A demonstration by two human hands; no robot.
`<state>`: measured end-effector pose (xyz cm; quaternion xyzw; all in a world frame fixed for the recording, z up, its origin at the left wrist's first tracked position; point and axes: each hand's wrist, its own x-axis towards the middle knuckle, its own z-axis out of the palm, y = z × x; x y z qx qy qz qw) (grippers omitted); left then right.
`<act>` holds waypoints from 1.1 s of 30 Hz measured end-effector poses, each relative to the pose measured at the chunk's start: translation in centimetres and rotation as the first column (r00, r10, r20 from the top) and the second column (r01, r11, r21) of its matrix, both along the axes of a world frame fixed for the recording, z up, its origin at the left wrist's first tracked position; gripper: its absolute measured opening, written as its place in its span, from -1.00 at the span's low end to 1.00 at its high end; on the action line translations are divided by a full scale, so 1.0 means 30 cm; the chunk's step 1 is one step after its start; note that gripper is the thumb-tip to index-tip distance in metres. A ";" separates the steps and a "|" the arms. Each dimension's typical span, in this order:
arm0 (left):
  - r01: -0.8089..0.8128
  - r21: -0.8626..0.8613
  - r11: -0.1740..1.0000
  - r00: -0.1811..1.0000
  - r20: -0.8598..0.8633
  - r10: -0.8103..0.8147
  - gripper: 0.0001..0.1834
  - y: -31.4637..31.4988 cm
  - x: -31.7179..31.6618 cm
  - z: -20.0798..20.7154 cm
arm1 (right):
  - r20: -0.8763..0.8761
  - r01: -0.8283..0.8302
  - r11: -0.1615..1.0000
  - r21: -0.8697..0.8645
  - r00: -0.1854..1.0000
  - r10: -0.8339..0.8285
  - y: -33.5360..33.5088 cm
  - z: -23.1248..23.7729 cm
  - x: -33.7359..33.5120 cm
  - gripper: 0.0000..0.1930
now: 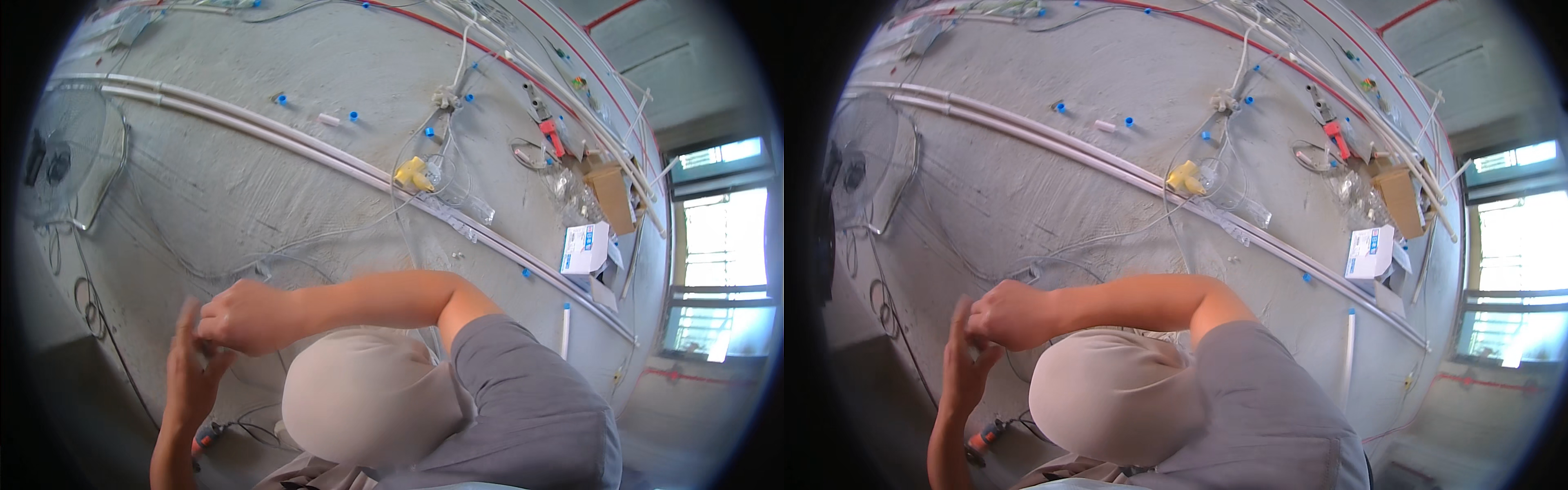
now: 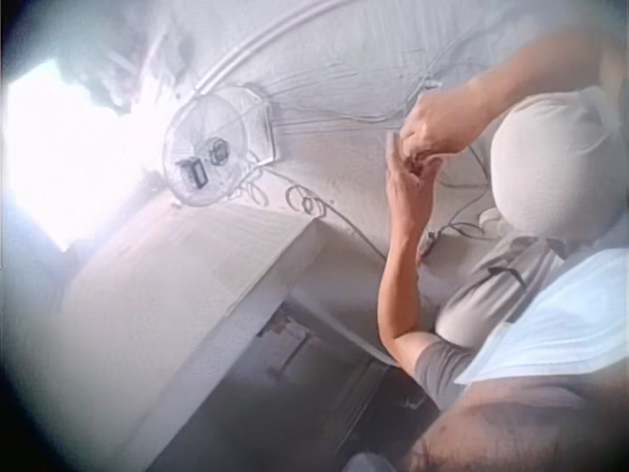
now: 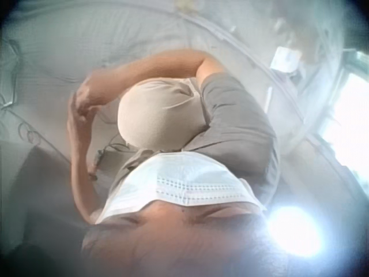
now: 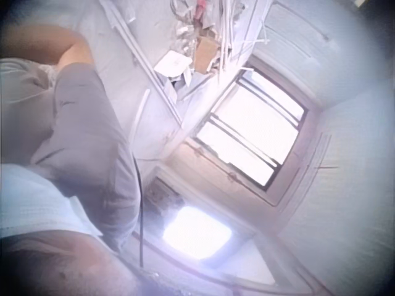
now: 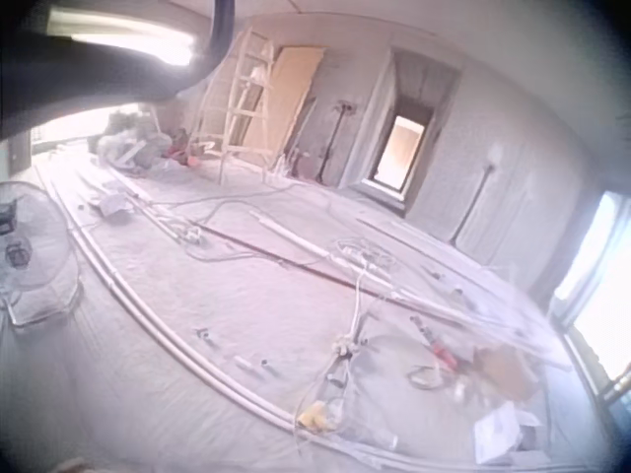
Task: The person walks through a construction site, briefly handles a small white electrical box and wires near a ceiling junction, then uses an angle grinder to cut a long groove into the concrete floor. The person moves a fan and picks up the grinder before starting the cut.
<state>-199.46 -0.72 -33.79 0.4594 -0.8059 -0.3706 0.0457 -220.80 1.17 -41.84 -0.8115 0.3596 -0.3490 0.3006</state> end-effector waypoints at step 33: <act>0.140 -0.032 0.990 0.962 -0.234 -0.143 -0.68 -0.050 -0.446 -0.200 | -0.702 0.790 0.612 -0.036 0.416 -0.579 0.238 -0.387 -1.120 -0.13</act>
